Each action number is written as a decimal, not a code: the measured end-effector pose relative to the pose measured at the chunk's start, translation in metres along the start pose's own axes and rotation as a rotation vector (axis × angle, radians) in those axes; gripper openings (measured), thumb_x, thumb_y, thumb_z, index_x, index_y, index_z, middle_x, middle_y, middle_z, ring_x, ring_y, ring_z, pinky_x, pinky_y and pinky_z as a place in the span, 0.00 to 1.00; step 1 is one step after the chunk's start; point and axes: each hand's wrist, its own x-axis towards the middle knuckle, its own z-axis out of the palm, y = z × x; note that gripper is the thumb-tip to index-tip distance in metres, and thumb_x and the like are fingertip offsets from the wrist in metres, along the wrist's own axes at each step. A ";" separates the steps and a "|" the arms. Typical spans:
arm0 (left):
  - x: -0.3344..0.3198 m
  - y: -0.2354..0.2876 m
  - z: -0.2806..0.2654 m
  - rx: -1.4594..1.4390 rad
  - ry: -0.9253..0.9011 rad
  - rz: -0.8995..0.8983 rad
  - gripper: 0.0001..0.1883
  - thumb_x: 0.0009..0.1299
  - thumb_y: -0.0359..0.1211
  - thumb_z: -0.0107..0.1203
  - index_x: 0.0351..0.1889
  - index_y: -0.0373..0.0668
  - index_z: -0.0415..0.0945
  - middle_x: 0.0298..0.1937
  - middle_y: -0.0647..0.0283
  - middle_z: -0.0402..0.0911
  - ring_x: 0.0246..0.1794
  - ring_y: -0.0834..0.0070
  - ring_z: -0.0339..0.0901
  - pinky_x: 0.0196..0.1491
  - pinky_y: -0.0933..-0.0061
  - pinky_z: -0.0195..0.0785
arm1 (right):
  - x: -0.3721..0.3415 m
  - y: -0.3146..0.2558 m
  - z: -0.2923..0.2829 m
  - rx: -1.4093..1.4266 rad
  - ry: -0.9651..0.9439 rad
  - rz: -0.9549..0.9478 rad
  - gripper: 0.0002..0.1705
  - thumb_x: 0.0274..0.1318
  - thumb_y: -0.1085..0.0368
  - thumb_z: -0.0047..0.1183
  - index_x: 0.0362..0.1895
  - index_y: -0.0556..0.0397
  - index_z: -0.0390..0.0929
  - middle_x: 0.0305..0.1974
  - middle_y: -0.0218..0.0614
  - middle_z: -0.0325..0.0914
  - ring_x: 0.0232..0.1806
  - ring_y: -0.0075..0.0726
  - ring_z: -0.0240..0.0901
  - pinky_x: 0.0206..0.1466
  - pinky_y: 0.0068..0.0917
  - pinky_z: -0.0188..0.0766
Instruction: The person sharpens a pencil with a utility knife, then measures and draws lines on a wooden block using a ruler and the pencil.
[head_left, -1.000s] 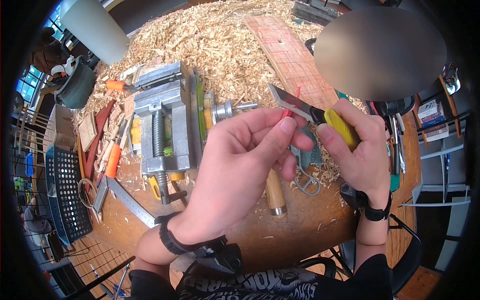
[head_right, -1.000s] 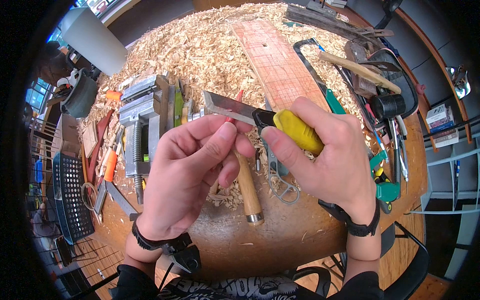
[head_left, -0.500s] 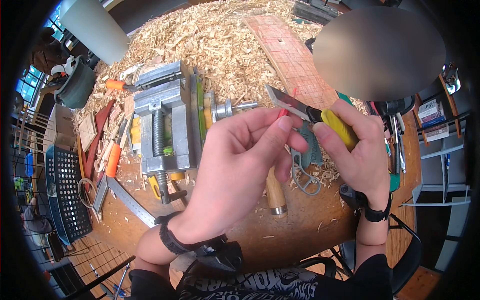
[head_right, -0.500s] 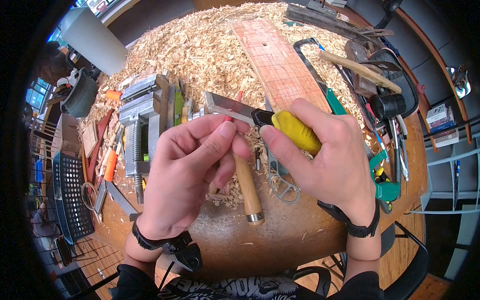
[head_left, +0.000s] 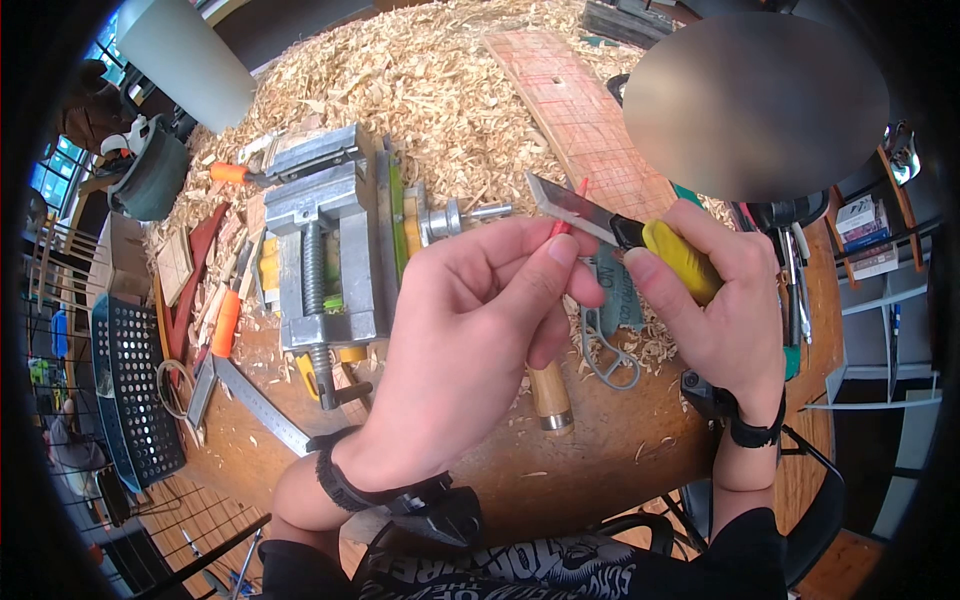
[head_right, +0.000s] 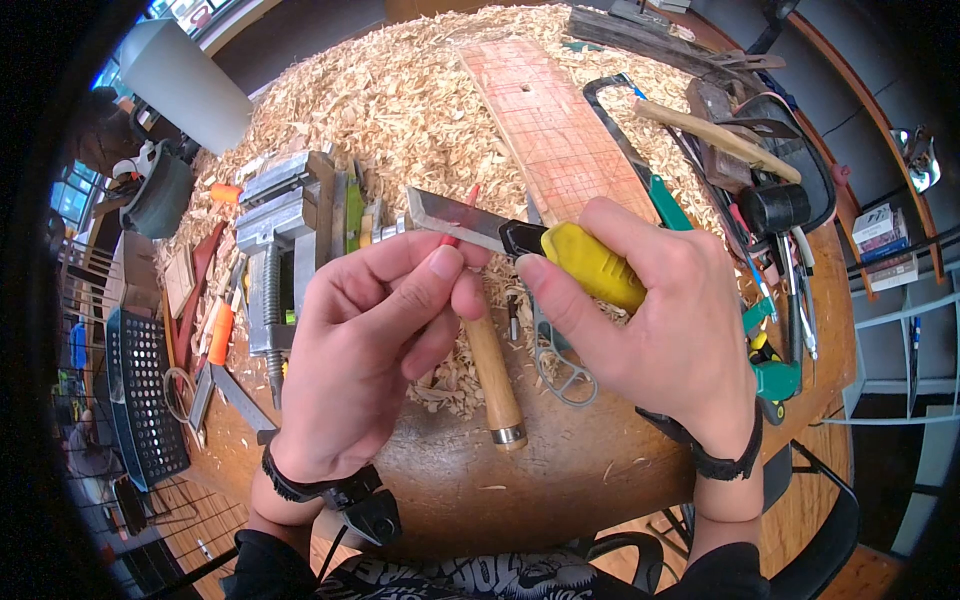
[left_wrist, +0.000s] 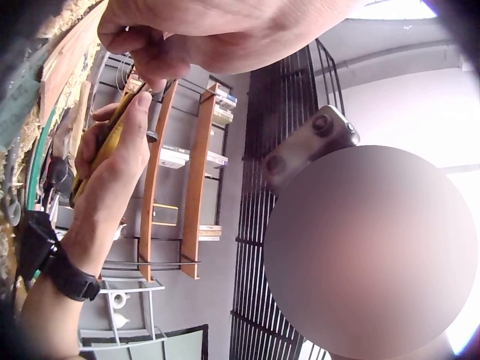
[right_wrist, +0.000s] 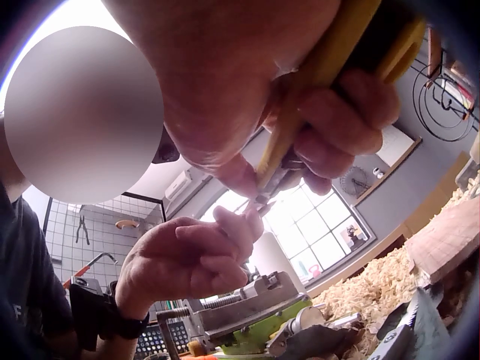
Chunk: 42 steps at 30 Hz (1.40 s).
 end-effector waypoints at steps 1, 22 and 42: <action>-0.001 0.001 0.000 -0.008 -0.002 -0.008 0.11 0.74 0.30 0.48 0.45 0.32 0.78 0.29 0.68 0.77 0.17 0.89 0.58 0.21 0.88 0.47 | 0.000 0.000 0.000 -0.012 0.003 -0.002 0.20 0.54 0.52 0.60 0.23 0.54 0.70 0.13 0.40 0.65 0.14 0.46 0.65 0.19 0.33 0.58; -0.003 0.010 0.000 0.006 0.046 0.018 0.11 0.74 0.29 0.48 0.46 0.31 0.77 0.29 0.67 0.78 0.16 0.89 0.56 0.21 0.87 0.47 | 0.006 0.004 -0.017 -0.125 0.119 0.210 0.19 0.55 0.53 0.60 0.27 0.58 0.75 0.15 0.42 0.68 0.14 0.39 0.64 0.21 0.29 0.59; -0.002 0.000 -0.001 -0.026 0.003 0.023 0.10 0.73 0.30 0.51 0.45 0.32 0.77 0.34 0.61 0.83 0.19 0.87 0.66 0.23 0.87 0.59 | 0.000 0.000 0.003 0.044 0.044 -0.064 0.18 0.53 0.56 0.61 0.25 0.56 0.72 0.14 0.41 0.66 0.14 0.43 0.64 0.19 0.30 0.59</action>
